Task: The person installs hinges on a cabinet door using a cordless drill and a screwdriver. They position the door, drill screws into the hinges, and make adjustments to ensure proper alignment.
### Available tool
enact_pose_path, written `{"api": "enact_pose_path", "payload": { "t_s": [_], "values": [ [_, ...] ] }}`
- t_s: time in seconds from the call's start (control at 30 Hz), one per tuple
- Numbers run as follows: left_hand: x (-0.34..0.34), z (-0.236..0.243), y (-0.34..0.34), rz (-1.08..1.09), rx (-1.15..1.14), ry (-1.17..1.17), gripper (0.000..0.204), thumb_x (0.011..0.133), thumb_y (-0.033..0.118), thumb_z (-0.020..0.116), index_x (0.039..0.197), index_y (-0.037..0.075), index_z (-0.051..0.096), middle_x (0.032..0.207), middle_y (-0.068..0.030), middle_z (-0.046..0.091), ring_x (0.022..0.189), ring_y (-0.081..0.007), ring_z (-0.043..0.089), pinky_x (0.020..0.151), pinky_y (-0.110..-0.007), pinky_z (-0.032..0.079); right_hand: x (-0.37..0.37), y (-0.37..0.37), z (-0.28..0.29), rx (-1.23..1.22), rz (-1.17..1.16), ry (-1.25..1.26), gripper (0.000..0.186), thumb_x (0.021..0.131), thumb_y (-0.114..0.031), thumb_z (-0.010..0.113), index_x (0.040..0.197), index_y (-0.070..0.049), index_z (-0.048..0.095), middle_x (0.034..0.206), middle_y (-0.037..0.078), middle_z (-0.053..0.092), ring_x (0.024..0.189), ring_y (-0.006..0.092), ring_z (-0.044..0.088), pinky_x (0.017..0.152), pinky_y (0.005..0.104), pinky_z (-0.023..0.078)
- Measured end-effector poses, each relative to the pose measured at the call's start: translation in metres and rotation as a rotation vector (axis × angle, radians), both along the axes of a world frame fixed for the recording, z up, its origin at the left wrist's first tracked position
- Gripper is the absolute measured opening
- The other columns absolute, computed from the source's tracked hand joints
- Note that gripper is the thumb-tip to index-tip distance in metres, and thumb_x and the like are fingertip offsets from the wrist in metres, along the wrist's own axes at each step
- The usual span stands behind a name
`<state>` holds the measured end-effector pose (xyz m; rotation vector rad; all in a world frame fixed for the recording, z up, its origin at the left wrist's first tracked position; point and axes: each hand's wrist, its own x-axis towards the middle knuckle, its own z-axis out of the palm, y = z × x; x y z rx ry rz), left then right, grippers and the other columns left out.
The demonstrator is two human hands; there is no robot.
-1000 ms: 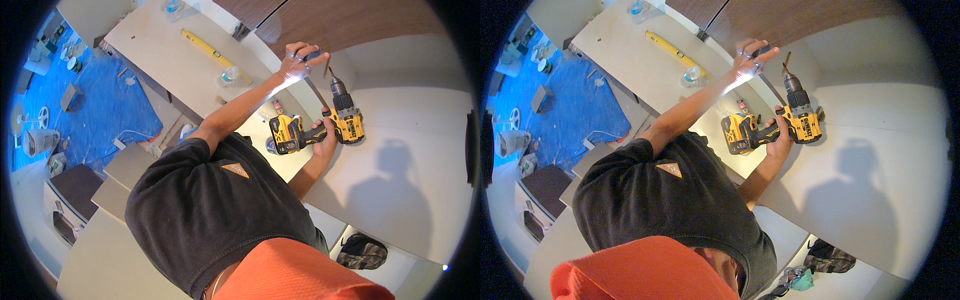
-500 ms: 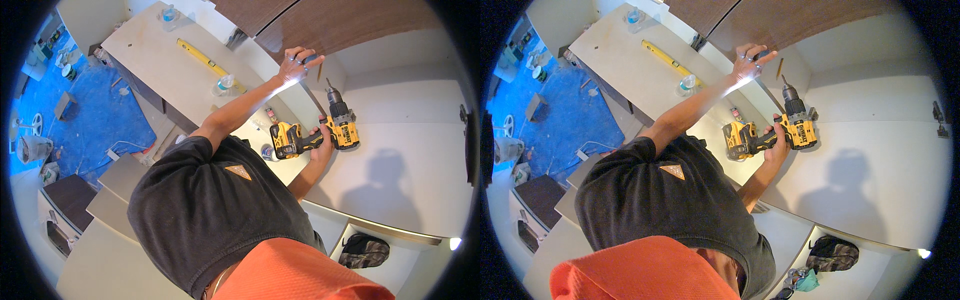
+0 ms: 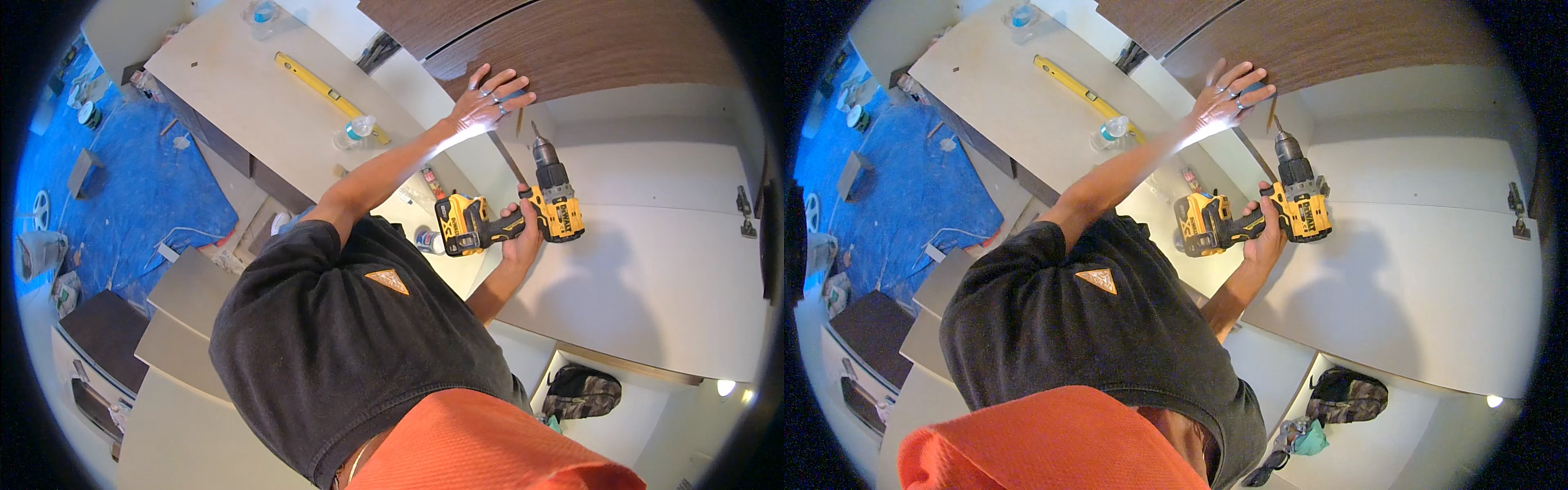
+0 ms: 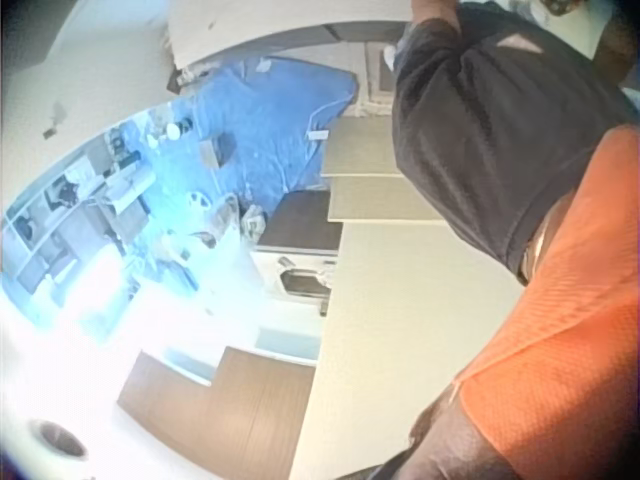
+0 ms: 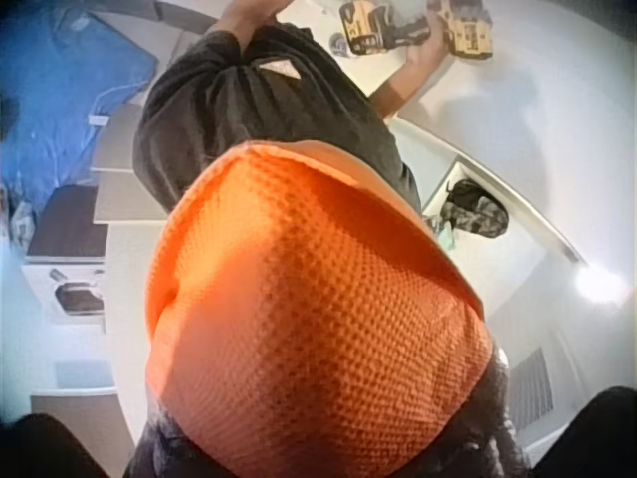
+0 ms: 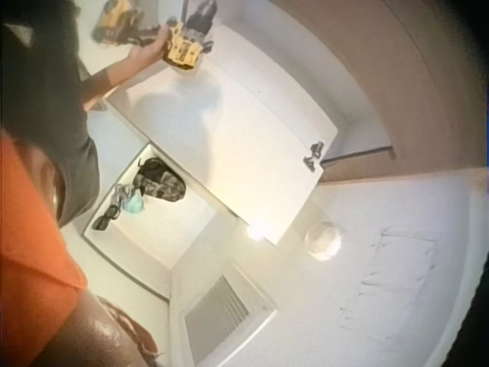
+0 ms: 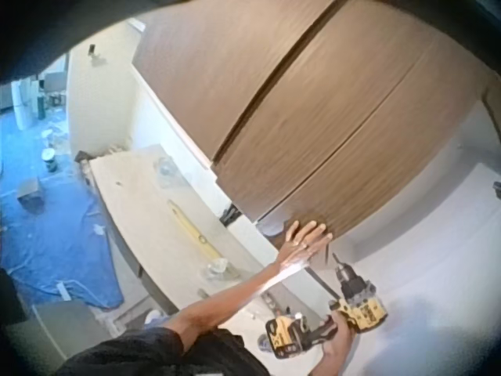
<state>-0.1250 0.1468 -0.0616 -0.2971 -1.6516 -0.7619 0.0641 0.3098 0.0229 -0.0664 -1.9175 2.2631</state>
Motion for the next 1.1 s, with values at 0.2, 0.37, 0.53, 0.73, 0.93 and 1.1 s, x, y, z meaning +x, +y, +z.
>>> {"api": "enact_pose_path", "payload": {
  "t_s": [0.2, 0.37, 0.53, 0.73, 0.93, 1.1],
  "values": [
    [-0.016, -0.008, -0.001, 0.102, -0.139, -0.024, 0.094, 0.063, 0.027, 0.088, 0.145, 0.041, 0.044, 0.156, 0.0089, 0.038, 0.138, -0.0203, 0.039, 0.115, -0.054, 0.025, 0.0, -0.005, 0.002, -0.018, -0.069, -0.05, 0.046, 0.091, 0.001, 0.064, 0.134, -0.007, 0.049, 0.12, 0.016, 0.063, 0.077, 0.0168, 0.06, 0.064, 0.0309, 0.053],
    [-0.034, -0.014, -0.004, 0.091, -0.259, -0.04, 0.091, 0.064, 0.031, 0.086, 0.143, 0.046, 0.044, 0.153, 0.0104, 0.04, 0.134, -0.0196, 0.042, 0.108, -0.055, 0.028, 0.009, -0.004, -0.004, -0.006, -0.174, -0.043, 0.046, 0.092, 0.001, 0.061, 0.136, -0.006, 0.049, 0.12, 0.016, 0.064, 0.078, 0.0164, 0.06, 0.065, 0.0319, 0.052],
    [-0.035, -0.012, -0.003, -0.068, -0.165, -0.039, 0.085, 0.069, 0.016, 0.079, 0.142, 0.045, 0.046, 0.157, 0.013, 0.036, 0.147, -0.0136, 0.026, 0.123, -0.048, 0.013, 0.022, -0.002, -0.006, -0.026, -0.257, -0.024, 0.047, 0.093, 0.0, 0.061, 0.137, -0.004, 0.046, 0.123, 0.017, 0.063, 0.078, 0.0165, 0.06, 0.065, 0.0319, 0.052],
    [-0.027, -0.001, -0.009, -0.126, -0.149, -0.045, 0.089, 0.065, 0.022, 0.084, 0.143, 0.042, 0.047, 0.156, 0.0105, 0.038, 0.145, -0.0178, 0.031, 0.12, -0.054, 0.015, 0.022, -0.012, 0.003, 0.028, -0.3, 0.005, 0.043, 0.089, -0.001, 0.064, 0.131, -0.004, 0.052, 0.115, 0.014, 0.067, 0.073, 0.0152, 0.06, 0.064, 0.0295, 0.052],
    [-0.012, 0.005, -0.008, -0.07, -0.054, -0.081, 0.087, 0.062, 0.017, 0.079, 0.142, 0.036, 0.05, 0.155, -0.0002, 0.04, 0.145, -0.0273, 0.032, 0.117, -0.063, 0.012, 0.019, -0.02, 0.015, 0.01, -0.254, 0.134, 0.04, 0.089, 0.002, 0.064, 0.128, -0.003, 0.053, 0.116, 0.014, 0.067, 0.073, 0.015, 0.061, 0.061, 0.0287, 0.053],
    [0.006, -0.005, -0.026, -0.027, -0.115, -0.132, 0.088, 0.059, 0.015, 0.08, 0.141, 0.029, 0.051, 0.158, -0.0056, 0.031, 0.15, -0.0346, 0.016, 0.119, -0.062, 0.001, 0.011, -0.018, 0.019, 0.006, -0.293, 0.183, 0.043, 0.088, 0.0, 0.066, 0.13, 0.0, 0.053, 0.114, 0.013, 0.068, 0.074, 0.0147, 0.061, 0.065, 0.0285, 0.054]
  ]
}}
